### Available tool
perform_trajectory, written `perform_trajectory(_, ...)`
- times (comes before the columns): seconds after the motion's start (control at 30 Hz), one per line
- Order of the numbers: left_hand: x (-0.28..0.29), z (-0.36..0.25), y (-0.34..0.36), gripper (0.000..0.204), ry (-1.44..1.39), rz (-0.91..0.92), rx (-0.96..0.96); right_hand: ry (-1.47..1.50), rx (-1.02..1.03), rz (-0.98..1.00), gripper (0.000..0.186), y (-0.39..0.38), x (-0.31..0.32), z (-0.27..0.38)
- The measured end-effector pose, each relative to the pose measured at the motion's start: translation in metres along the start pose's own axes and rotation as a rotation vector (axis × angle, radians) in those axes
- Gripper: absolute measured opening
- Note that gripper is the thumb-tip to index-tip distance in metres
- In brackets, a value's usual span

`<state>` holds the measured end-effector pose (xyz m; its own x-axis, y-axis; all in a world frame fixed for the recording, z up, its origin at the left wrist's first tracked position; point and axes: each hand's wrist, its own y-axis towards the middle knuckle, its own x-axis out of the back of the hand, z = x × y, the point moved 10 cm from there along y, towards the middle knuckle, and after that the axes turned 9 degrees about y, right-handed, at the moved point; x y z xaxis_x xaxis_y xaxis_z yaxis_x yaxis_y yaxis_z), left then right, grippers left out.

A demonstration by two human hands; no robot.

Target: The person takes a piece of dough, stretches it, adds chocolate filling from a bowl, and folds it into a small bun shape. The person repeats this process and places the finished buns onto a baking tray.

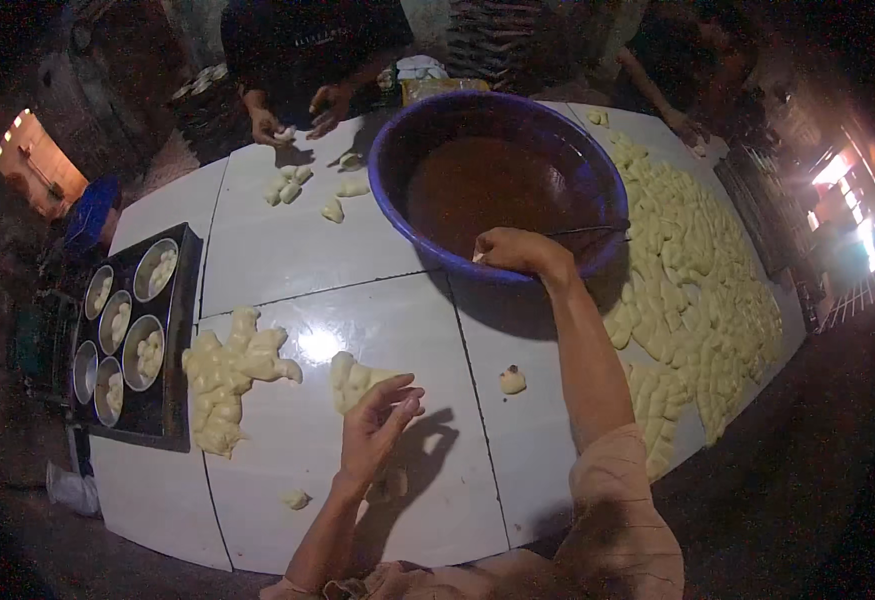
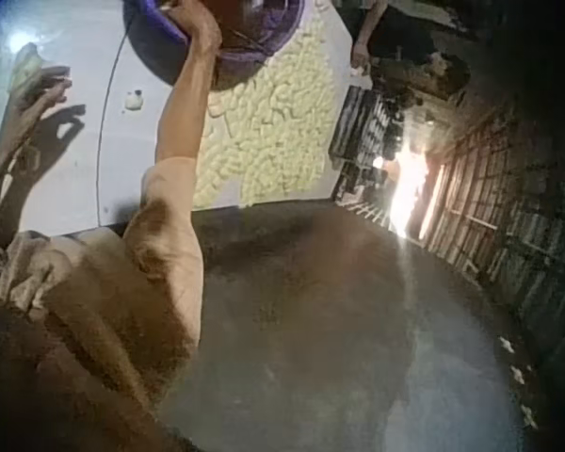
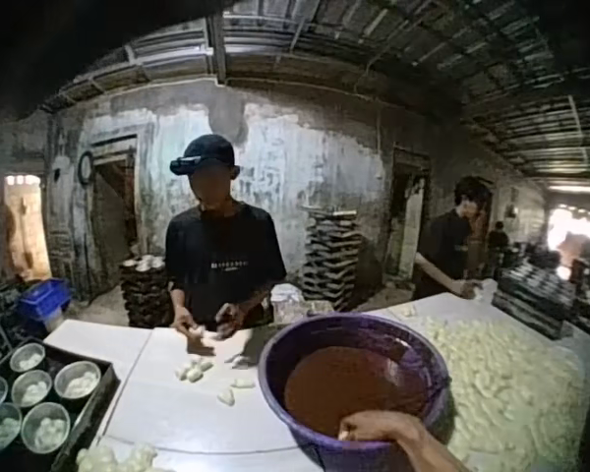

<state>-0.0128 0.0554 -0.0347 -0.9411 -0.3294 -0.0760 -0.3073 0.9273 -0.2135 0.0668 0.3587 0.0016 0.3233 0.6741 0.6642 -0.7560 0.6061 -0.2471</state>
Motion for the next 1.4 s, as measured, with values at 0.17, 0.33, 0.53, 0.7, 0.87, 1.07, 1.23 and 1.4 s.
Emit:
perform_trajectory(0.17,0.012,0.009,-0.004,0.038,-0.017,-0.052,0.000,0.043,-0.086,-0.052,0.030,-0.011,0.004,0.029)
perform_trajectory(0.33,-0.004,-0.006,0.004,0.040,-0.043,-0.014,-0.029,0.967,0.031,-0.165,0.014,-0.040,-0.002,0.061)
perform_trajectory(0.53,-0.037,-0.028,0.024,0.046,-0.464,0.075,-0.006,1.383,0.105,-0.093,0.015,-0.088,-0.076,0.093)
perform_trajectory(0.7,-0.028,-0.007,0.002,0.039,-0.728,0.070,0.113,1.483,0.066,-0.139,0.012,-0.121,-0.132,0.085)
perform_trajectory(0.87,0.040,0.038,-0.018,0.035,-0.473,-0.213,0.120,1.119,0.205,-0.179,0.040,-0.146,-0.170,0.090)
perform_trajectory(1.07,0.045,0.021,-0.041,0.046,-0.287,-0.305,0.053,0.404,0.404,-0.661,0.025,-0.182,-0.177,0.138)
perform_trajectory(1.23,0.053,0.000,-0.038,0.049,-0.255,-0.194,0.060,0.676,0.311,-0.557,0.013,-0.174,-0.186,0.131)
perform_trajectory(1.4,0.075,0.003,-0.033,0.038,-0.136,-0.071,0.171,1.047,0.217,-0.236,0.025,-0.175,-0.217,0.126)
